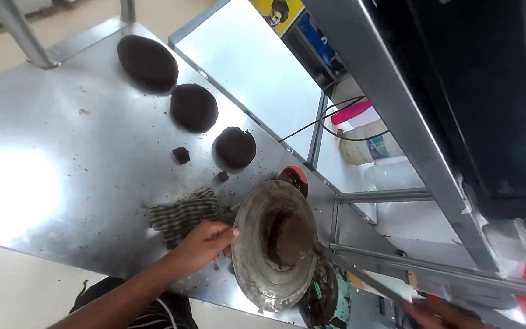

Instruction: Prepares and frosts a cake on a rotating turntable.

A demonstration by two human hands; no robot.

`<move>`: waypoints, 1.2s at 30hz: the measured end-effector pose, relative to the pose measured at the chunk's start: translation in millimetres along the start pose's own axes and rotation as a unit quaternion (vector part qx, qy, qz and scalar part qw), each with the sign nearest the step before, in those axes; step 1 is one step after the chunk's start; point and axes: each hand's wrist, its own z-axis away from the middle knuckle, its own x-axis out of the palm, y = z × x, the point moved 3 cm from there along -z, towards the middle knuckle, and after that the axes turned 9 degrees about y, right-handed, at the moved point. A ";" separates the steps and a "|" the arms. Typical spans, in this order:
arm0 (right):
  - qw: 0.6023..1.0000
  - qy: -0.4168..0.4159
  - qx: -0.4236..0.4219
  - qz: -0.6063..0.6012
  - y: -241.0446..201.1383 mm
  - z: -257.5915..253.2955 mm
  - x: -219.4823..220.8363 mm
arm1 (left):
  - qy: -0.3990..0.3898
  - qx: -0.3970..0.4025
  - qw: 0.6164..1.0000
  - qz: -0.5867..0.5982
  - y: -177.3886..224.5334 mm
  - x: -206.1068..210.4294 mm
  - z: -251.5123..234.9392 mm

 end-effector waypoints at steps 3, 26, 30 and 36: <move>0.983 -0.062 -0.136 0.111 -30.0 -70.1 -18.3 | -0.039 -0.004 0.999 -0.022 -1.1 1.6 5.2; 0.888 -0.065 -0.287 0.355 -76.3 -153.5 35.5 | -0.010 0.001 0.999 -0.049 9.7 -3.5 -10.4; 0.895 -0.088 -0.274 0.340 -82.1 -150.0 34.4 | -0.011 0.001 0.998 -0.055 9.1 -5.7 -14.7; 0.911 -0.139 -0.229 0.314 -95.6 -146.8 26.3 | -0.006 0.015 0.998 -0.063 10.3 -6.5 -16.4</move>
